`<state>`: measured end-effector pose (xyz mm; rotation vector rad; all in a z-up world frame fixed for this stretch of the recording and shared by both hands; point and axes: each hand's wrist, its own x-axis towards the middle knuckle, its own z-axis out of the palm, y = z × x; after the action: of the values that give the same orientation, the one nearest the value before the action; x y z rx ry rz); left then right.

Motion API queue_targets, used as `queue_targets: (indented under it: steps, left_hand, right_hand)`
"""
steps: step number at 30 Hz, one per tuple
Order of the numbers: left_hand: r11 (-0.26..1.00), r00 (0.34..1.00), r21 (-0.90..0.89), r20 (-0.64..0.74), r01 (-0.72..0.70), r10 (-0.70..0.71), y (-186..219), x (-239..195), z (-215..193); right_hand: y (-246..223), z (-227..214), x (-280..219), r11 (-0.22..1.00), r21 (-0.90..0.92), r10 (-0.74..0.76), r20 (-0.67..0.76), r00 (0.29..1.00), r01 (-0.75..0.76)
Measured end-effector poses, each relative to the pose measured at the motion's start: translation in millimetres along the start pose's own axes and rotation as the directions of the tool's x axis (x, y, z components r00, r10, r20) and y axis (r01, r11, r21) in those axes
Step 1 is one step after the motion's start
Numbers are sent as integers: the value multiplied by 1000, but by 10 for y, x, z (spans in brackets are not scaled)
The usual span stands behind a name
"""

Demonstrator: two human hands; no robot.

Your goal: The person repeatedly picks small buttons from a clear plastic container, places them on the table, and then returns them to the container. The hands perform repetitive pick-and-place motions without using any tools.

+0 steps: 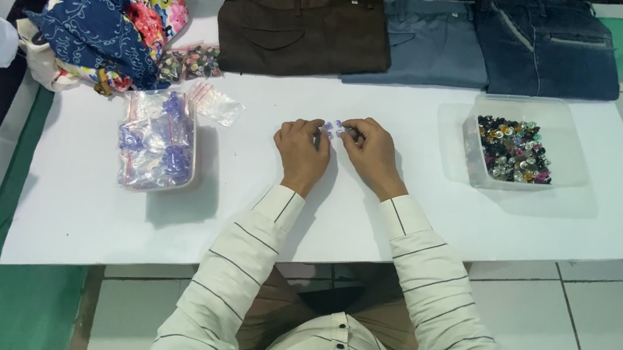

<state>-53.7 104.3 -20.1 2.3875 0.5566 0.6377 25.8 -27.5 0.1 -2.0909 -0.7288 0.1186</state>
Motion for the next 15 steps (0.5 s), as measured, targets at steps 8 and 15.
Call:
queue_targets:
  steps: [8,15]
  left_hand:
    - [999,998,20,62,-25,24,-21,31,48]
    - [1000,995,12,97,-11,10,-62,57,130]
  right_hand:
    - [-126,-79,65,986,-165,-12,125,992,33]
    - [-194,-115,41,981,-192,15,146,989,14]
